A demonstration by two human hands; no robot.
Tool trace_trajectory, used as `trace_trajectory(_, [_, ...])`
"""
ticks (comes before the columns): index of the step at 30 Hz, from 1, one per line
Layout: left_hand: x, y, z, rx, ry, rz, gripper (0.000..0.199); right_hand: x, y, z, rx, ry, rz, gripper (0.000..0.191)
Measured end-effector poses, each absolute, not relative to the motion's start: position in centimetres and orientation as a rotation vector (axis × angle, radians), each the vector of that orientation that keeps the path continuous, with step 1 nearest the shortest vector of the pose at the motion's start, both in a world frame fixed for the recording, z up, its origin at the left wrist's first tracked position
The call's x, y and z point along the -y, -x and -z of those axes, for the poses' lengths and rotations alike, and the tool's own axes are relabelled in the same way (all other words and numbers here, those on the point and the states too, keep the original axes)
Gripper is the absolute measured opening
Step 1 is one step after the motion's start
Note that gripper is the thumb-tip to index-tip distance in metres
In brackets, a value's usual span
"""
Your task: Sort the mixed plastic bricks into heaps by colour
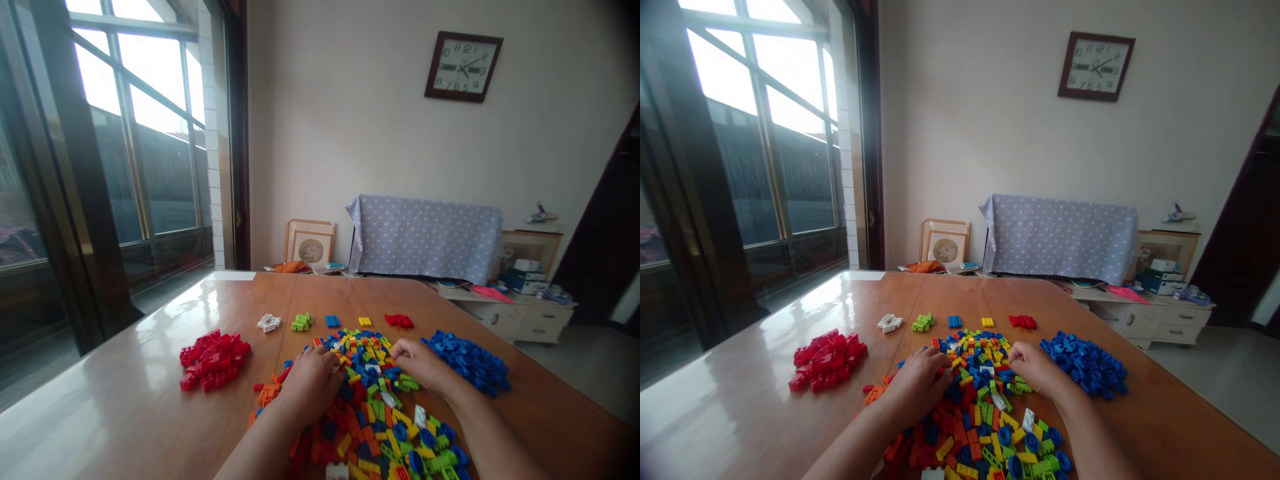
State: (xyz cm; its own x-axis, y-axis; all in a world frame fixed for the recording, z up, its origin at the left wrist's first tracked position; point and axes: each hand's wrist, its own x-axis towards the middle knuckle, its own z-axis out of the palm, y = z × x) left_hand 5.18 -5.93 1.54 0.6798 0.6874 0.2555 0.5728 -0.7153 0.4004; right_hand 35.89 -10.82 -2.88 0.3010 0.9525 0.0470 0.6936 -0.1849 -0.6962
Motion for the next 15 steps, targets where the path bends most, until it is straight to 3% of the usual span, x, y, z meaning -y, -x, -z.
trace_trajectory(5, [5.6, -5.2, -1.1, -1.018, -2.62, -0.539, 0.016, 11.0, -37.2, 3.3, 1.57, 2.061, -0.532, 0.016])
trace_trajectory(15, [5.6, -5.2, -1.1, -1.049, -2.596, -0.577, 0.02, 11.1, -37.2, 3.3, 1.678, 2.116, -0.403, 0.011])
